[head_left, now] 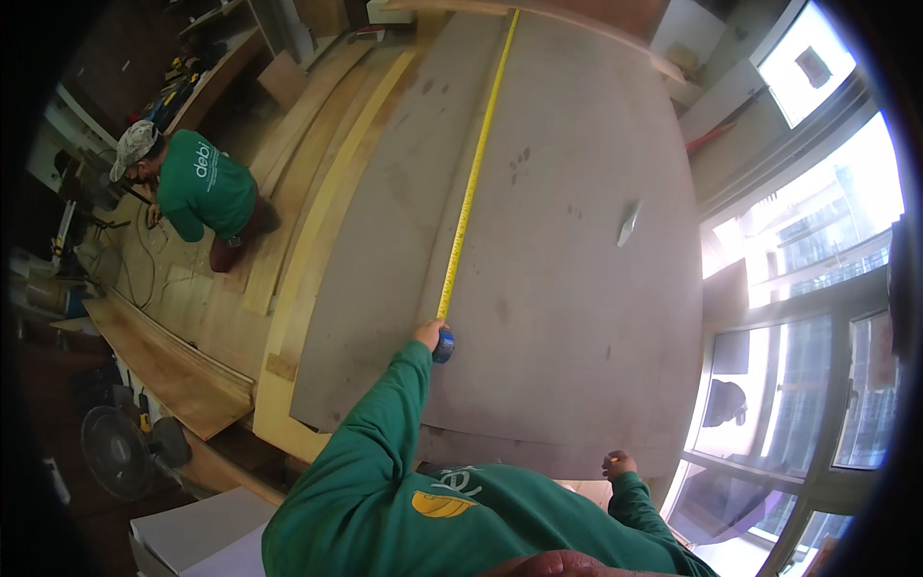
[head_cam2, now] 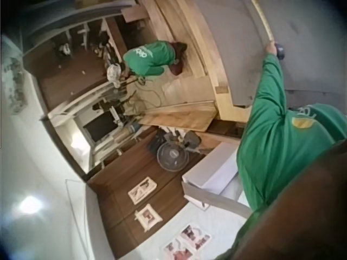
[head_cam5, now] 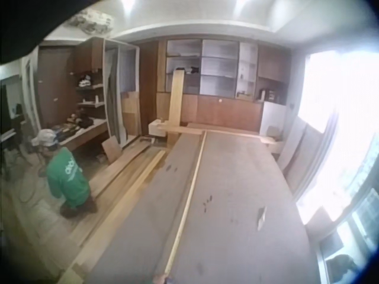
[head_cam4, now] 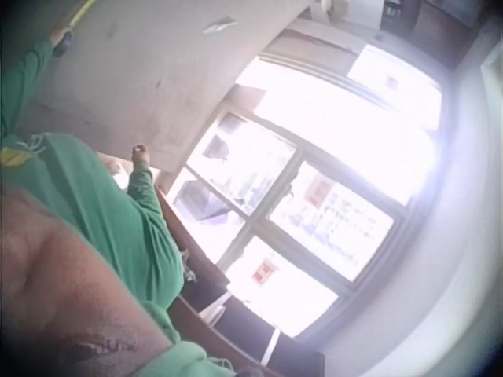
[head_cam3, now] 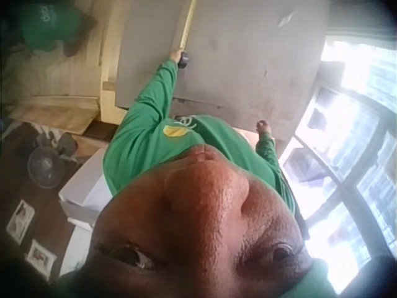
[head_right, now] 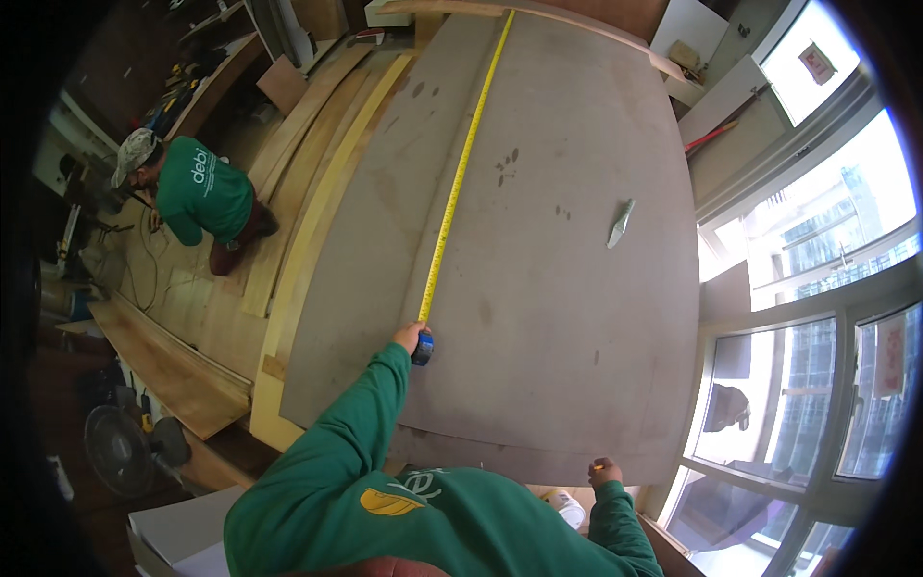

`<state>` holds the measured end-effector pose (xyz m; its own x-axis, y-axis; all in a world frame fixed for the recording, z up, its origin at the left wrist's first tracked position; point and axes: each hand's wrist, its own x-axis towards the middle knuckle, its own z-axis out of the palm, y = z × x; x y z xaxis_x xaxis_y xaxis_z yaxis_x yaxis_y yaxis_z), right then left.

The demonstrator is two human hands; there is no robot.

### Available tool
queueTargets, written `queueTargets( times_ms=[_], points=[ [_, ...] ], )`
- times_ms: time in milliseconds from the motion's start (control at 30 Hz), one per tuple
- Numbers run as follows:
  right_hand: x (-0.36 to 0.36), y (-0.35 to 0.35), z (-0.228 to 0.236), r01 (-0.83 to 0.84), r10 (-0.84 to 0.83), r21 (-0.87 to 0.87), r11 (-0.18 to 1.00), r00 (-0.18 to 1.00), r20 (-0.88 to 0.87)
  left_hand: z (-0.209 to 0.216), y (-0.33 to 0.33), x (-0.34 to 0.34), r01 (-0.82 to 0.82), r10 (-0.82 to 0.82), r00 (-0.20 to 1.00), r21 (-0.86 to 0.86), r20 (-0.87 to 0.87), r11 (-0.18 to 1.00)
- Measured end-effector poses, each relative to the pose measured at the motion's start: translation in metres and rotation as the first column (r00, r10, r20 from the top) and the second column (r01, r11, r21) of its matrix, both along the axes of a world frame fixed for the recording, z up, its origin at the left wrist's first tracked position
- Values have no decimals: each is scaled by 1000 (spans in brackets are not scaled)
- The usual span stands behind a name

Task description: The person measures a large board and a wooden plank using a measuring tape and marks specific points with a pencil.

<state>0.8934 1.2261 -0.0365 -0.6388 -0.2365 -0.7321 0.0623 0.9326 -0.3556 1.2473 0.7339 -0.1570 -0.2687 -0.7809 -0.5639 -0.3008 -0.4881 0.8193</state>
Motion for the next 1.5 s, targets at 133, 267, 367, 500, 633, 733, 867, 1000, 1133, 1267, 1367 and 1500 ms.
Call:
queueTargets(
  times_ms=[133,267,367,500,633,733,867,1000,1133,1267,1367,1500],
  points=[
    [-3,3,-10,5,-5,-23,1000,1000,0,3,6,-3,70,-66,997,-92,41,993],
    [2,-2,-9,28,-29,27,999,999,32,16,11,-13,15,-15,1000,31,17,999],
    [4,2,-14,50,-50,-3,999,998,40,13,8,-17,14,-16,1000,65,22,998],
    [-22,6,-52,-300,300,-271,915,953,-45,-36,-9,-1,187,-130,953,-193,273,963],
    [30,-81,28,150,-139,-49,987,974,176,-12,-4,-5,184,-116,904,-130,411,974],
    [26,-88,4,47,-43,-123,991,998,36,4,-1,-16,114,-77,890,-57,449,992],
    [32,-138,9,-246,206,-347,905,967,-149,35,0,-36,69,-37,874,-49,485,996],
    [50,-258,43,-185,212,-559,808,977,-17,48,-3,-18,24,-14,875,-15,484,1000],
    [61,-360,41,-415,382,-623,663,903,-195,48,-5,-18,73,-103,906,87,410,993],
    [88,-469,43,-553,546,-670,496,798,-254,42,-8,-18,75,-121,917,134,381,988],
    [105,-544,25,-704,634,-653,279,646,-426,49,-14,-17,61,-122,928,179,351,982],
    [129,-621,-14,-721,726,-686,100,524,-445,47,-18,-12,40,-105,933,190,345,981]
  ],
)
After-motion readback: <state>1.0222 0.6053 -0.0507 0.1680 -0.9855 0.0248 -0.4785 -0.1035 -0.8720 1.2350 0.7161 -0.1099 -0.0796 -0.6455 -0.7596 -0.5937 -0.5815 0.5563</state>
